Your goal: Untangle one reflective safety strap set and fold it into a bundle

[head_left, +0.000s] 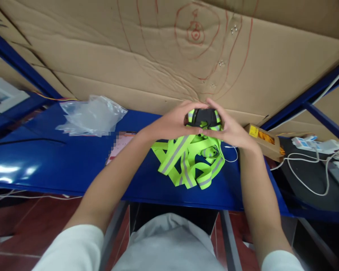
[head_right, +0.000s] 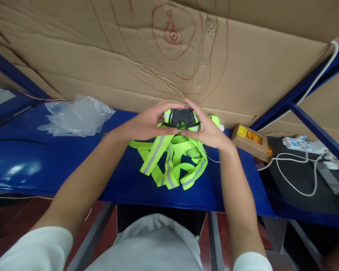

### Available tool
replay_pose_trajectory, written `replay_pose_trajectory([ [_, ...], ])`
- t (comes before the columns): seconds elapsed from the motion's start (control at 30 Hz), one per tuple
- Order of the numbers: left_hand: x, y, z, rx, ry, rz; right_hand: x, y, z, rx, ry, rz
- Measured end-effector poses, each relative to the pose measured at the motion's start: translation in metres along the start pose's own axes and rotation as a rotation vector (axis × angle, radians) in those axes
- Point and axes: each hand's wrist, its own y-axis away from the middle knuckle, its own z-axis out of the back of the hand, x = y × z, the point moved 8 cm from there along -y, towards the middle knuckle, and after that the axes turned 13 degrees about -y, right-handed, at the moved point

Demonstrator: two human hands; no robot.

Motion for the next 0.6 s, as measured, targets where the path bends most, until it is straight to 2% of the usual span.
replay_pose_trajectory([
  [0.07, 0.000, -0.009, 0.017, -0.047, 0.100, -0.015, 0.002, -0.009, 0.018, -0.022, -0.091, -0.003],
  [0.13, 0.005, -0.012, 0.026, -0.103, 0.099, 0.026, 0.004, -0.014, 0.024, -0.061, -0.127, -0.008],
  [0.23, 0.009, -0.013, 0.026, -0.118, -0.034, 0.057, 0.003, -0.018, 0.021, -0.144, -0.166, -0.006],
  [0.3, 0.010, -0.013, 0.021, -0.114, -0.037, 0.056, 0.001, -0.018, 0.019, -0.203, -0.247, 0.006],
  [0.37, 0.011, -0.016, 0.015, -0.135, 0.098, 0.054, -0.002, -0.018, 0.018, -0.252, -0.362, 0.002],
  [0.47, 0.014, -0.019, 0.003, -0.177, 0.442, 0.125, 0.000, -0.016, 0.019, -0.290, -0.513, -0.025],
  [0.6, 0.008, -0.017, -0.017, -0.021, 0.763, 0.266, 0.006, -0.012, 0.021, -0.247, -0.607, -0.088],
])
